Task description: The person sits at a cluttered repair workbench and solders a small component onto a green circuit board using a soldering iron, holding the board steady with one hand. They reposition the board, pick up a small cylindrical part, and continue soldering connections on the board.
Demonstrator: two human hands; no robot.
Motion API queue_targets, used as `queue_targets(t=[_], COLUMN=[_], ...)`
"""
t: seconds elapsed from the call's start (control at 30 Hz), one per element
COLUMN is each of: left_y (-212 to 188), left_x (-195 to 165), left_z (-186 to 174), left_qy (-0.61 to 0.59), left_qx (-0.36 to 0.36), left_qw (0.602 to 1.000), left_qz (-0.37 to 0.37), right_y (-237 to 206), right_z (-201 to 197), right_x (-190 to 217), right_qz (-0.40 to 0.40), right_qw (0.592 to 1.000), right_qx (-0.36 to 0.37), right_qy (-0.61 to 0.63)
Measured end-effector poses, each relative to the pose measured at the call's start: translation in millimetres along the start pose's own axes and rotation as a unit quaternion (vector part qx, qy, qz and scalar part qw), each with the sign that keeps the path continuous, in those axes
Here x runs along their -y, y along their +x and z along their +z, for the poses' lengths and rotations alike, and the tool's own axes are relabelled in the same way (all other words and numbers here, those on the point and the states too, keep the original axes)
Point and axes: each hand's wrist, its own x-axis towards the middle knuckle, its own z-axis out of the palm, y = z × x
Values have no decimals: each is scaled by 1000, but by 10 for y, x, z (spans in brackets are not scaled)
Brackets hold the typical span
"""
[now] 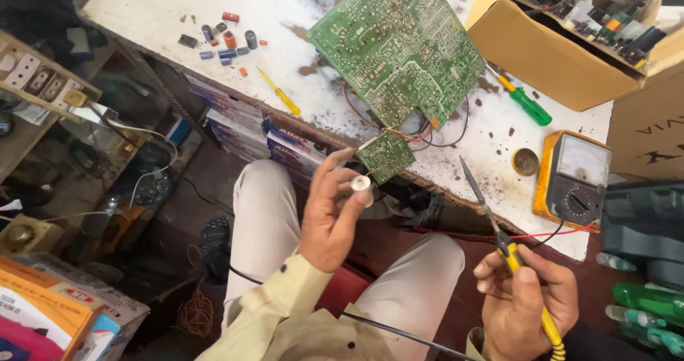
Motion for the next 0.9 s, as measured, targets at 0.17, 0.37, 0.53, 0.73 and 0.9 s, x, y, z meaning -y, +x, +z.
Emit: queue_targets(t=[0.17,0.37,0.53,0.73,0.9], left_y=[57,19,57,102,111], left_x=[-30,150,274,291,322], left_z=[291,506,579,699,722], left_qy=[-49,-155,-153,-151,-157], left_qx=[1,-21,-41,-88,-108], left_qw=[998,987,987,984,982], left_qz=[-25,-43,-5,32,18], right_y=[41,75,68,82,61], right_z=[-25,-101,-156,-207,-199], right_x=[-25,-45,-72,-106,-123], right_qz=[5,20,32,27,27], right_qw=[1000,999,998,997,997], right_qx=[8,26,30,53,53], right_qy=[14,33,41,49,47])
